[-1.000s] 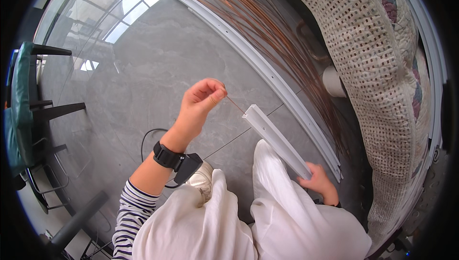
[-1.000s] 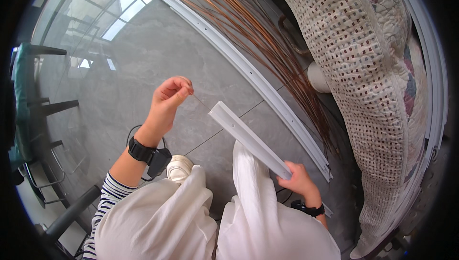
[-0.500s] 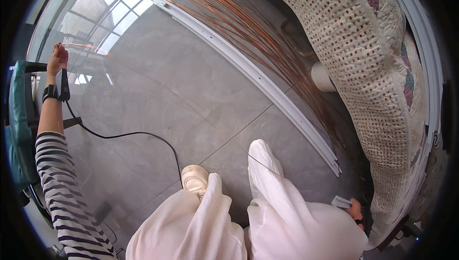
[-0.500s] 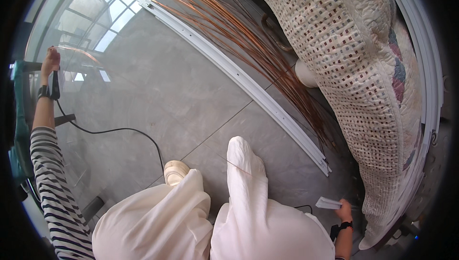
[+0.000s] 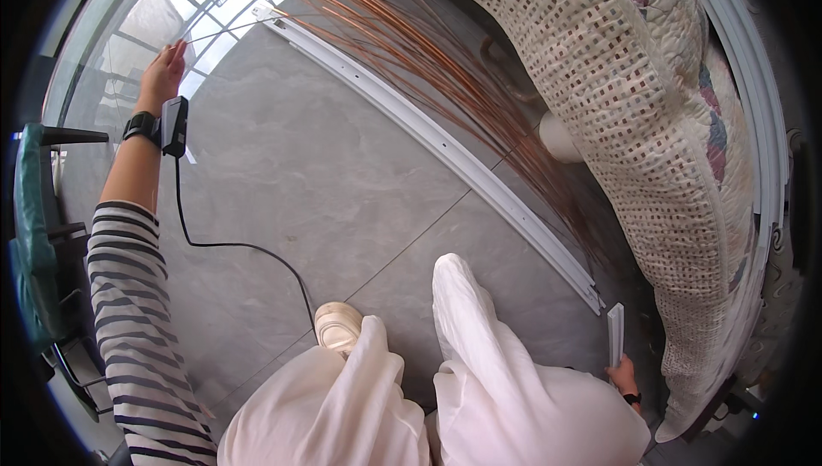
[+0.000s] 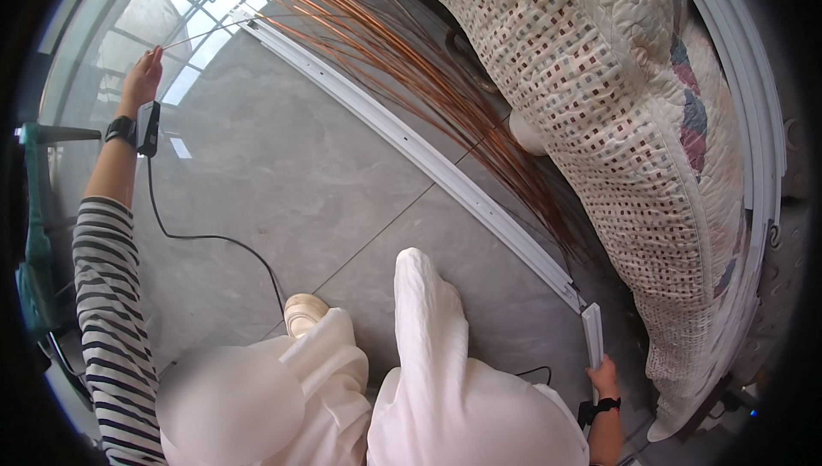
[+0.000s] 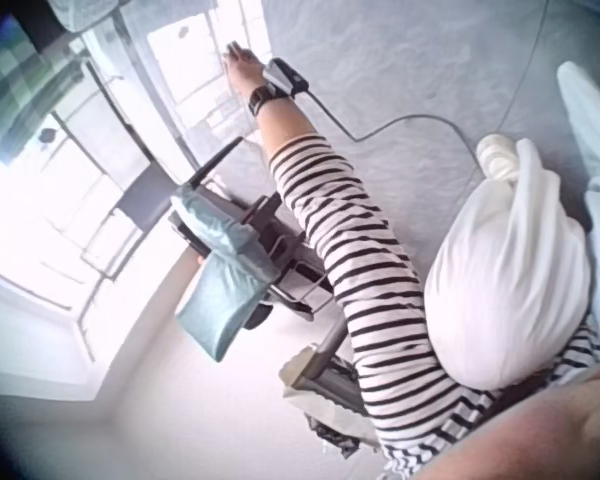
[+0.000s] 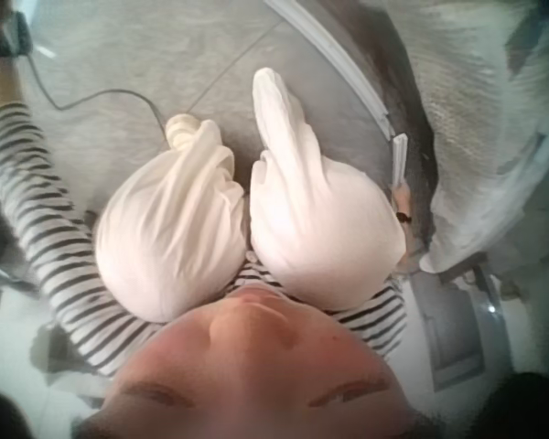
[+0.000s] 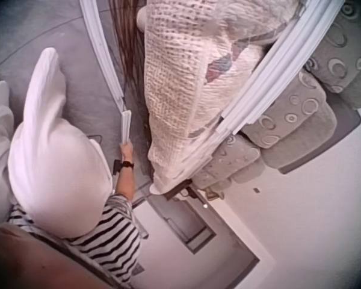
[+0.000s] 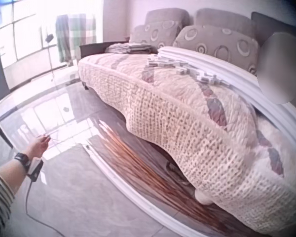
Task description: The person sits on the floor and assembles a curtain rod by inserting copper rods into white plastic channels. They handle multiple white plastic pieces and copper rods, aligning and inserting them one by one.
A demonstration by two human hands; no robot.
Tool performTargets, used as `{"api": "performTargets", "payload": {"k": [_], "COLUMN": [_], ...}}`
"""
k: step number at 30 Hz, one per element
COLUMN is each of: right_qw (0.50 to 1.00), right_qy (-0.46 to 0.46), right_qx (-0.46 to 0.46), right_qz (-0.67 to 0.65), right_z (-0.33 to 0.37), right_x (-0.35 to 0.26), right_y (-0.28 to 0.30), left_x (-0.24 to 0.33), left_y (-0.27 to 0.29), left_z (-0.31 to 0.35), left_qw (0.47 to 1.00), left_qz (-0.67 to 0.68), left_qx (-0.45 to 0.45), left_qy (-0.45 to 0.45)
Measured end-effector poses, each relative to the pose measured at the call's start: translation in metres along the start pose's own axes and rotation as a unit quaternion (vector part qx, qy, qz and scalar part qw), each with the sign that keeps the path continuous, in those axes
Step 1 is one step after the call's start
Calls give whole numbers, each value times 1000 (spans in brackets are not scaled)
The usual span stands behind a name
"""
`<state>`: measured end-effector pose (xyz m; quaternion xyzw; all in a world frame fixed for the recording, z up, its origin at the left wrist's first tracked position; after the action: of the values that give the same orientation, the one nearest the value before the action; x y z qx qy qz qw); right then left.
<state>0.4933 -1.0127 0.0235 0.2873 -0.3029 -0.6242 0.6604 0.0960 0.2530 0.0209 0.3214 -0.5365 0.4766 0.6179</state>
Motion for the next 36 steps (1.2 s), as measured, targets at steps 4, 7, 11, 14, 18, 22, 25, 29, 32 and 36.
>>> {"api": "performTargets", "payload": {"k": [4, 7, 11, 14, 18, 22, 25, 29, 32, 36], "right_qw": [994, 990, 964, 918, 905, 909, 942, 932, 922, 889], "right_qy": [113, 135, 266, 391, 424, 407, 319, 357, 360, 343], "right_qx": [-3, -16, 13, 40, 6, -77, -106, 51, 117, 251], "right_qz": [-3, 24, -20, -43, -28, -47, 1, -29, -86, -172], "right_z": [13, 40, 84, 107, 112, 120, 98, 114, 151, 177], "right_x": [-130, -227, -330, -423, -509, -512, -425, -373, -406, -448], "right_y": [5, 16, 22, 19, -13, -26, -36, 34, 96, 201], "left_x": [-26, -54, -135, -128, -123, -108, -67, -9, 22, 20], "left_y": [-163, -219, -361, -399, -389, -333, -239, -148, -176, -246], "left_z": [68, 113, 301, 439, 444, 385, 299, 226, 235, 269], "left_qw": [994, 978, 846, 762, 853, 932, 988, 991, 973, 985], "left_qz": [1, -192, -154, 31, -1, -59, 43, 122, 208, 43], "left_qx": [-89, -71, -478, -616, -491, -306, -37, 41, -91, -164], "left_qy": [69, 45, 179, 198, 178, 186, 142, 30, -41, -31]}}
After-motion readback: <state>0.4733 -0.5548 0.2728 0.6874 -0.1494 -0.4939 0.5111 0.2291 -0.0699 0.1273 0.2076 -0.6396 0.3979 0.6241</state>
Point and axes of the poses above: each hand's wrist, its own z-axis away from the middle knuckle, its own y-axis out of the back of the hand, x = y × z, the point moved 10 cm from there along -z, towards the middle knuckle, and after that the axes turned 6 degrees about -z, right-handed, at the moved point
